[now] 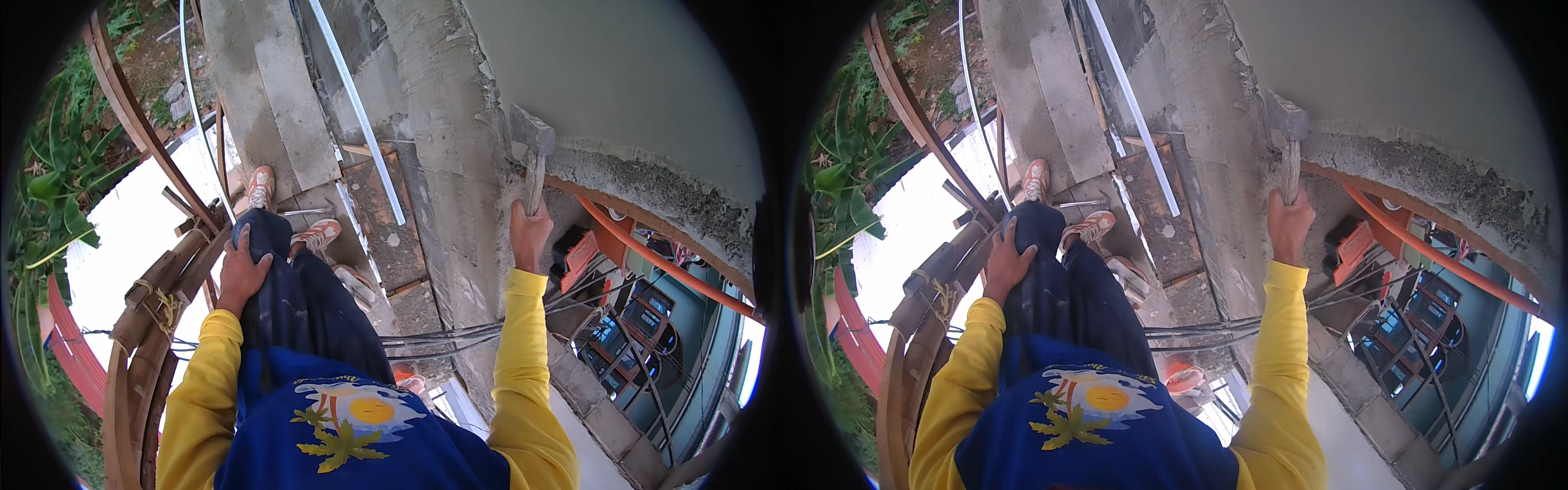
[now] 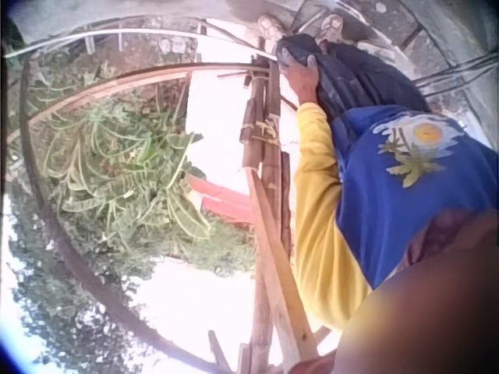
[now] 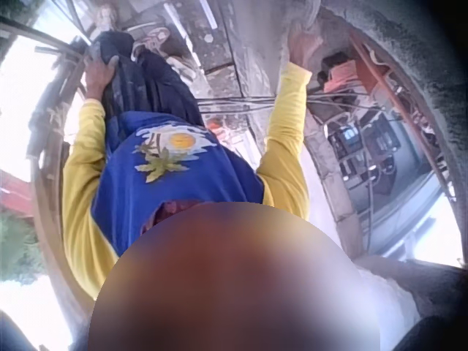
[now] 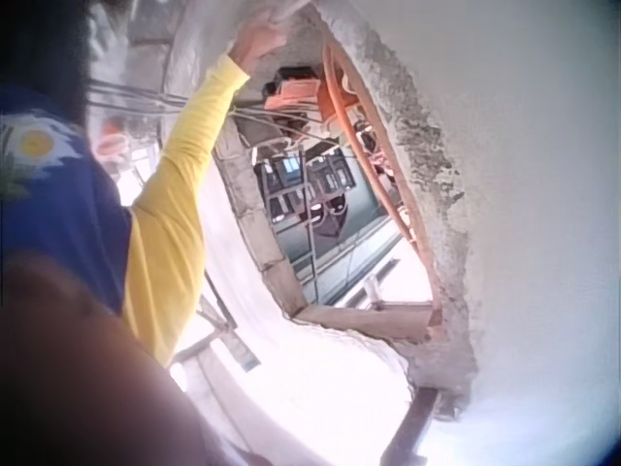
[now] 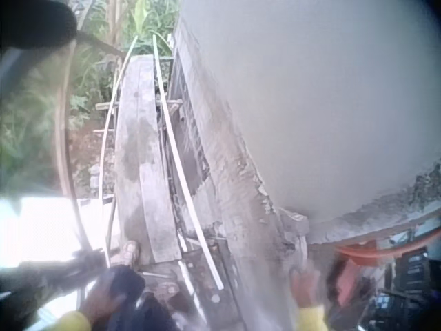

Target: The person applies and smooths wet cement onto a vertical wall using a trowel. They then position and press a long metal trim strip along the wall edge to create a straight finish line.

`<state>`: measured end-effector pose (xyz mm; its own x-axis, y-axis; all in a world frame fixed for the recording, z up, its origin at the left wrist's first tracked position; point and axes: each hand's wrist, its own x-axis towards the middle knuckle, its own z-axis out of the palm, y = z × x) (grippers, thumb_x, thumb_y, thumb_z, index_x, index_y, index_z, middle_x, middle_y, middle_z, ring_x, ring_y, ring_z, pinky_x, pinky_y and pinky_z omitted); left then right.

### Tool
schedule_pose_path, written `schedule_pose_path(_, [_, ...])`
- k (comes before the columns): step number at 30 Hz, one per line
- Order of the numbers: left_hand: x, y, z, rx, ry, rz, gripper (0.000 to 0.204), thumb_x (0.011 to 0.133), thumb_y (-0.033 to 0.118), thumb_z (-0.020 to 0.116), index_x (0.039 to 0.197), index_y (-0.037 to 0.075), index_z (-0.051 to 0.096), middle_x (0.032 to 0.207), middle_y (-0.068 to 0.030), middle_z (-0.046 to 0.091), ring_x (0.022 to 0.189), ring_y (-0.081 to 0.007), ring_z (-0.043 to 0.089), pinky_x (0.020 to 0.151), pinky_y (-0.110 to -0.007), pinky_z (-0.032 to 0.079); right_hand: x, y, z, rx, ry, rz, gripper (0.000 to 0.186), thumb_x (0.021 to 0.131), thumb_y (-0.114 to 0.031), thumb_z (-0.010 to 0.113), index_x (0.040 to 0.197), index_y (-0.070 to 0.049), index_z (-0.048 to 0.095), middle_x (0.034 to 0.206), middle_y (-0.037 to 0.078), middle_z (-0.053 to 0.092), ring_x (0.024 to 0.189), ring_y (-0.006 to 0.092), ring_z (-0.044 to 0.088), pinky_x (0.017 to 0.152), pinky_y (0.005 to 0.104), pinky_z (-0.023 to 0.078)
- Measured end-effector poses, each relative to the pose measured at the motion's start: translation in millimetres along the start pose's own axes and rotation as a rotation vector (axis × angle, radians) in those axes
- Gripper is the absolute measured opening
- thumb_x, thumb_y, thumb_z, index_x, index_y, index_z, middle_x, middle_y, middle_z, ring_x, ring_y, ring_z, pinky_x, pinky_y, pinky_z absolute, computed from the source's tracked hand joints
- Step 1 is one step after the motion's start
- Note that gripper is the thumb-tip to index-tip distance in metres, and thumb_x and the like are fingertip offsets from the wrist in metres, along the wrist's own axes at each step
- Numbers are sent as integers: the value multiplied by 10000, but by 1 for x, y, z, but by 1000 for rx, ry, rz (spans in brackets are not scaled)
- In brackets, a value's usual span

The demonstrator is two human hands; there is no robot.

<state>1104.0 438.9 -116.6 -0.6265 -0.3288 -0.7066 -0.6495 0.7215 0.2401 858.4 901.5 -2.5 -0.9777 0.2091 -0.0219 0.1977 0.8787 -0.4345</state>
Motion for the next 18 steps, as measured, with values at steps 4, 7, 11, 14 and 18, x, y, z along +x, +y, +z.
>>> schedule_pose_path(4, [-7, 5, 1, 7, -46, -15, 933, 888, 419, 773, 1655, 167, 304, 1515, -329, 431, 1323, -511, 556, 1109, -524, 485, -12, 2, -4, 129, 147, -71, 242, 891, -201, 699, 994, 18, 691, 691, 159, 630, 665, 168, 610, 685, 373, 520])
schedule_pose_path(7, [-4, 6, 1, -5, -44, -1, 932, 889, 417, 773, 1654, 164, 306, 1527, -343, 422, 1336, -514, 545, 1118, -524, 478, 9, 11, 6, -33, 30, -88, 236, 895, -184, 710, 1023, 14, 698, 696, 133, 650, 669, 134, 601, 676, 346, 519])
schedule_pose_path(11, [1, -3, 3, -46, -5, 1, 928, 890, 409, 772, 1654, 163, 306, 1535, -366, 412, 1357, -522, 524, 1126, -526, 470, 17, -22, 21, 46, 90, -150, 240, 905, -182, 720, 1043, 14, 703, 703, 106, 668, 674, 107, 591, 671, 330, 520])
schedule_pose_path(14, [-6, 9, -1, -39, -49, -21, 926, 891, 407, 773, 1655, 167, 307, 1541, -371, 407, 1370, -527, 512, 1135, -524, 463, 7, -32, 20, 200, 182, -88, 245, 906, -186, 732, 1047, 13, 707, 729, 114, 679, 706, 107, 609, 696, 334, 525])
schedule_pose_path(18, [-2, 10, 1, -42, -38, 1, 924, 890, 411, 773, 1654, 171, 312, 1552, -374, 397, 1378, -525, 506, 1142, -525, 457, 34, -17, 32, -94, 69, -135, 224, 904, -160, 744, 1038, 13, 698, 711, 103, 675, 676, 111, 611, 673, 320, 520])
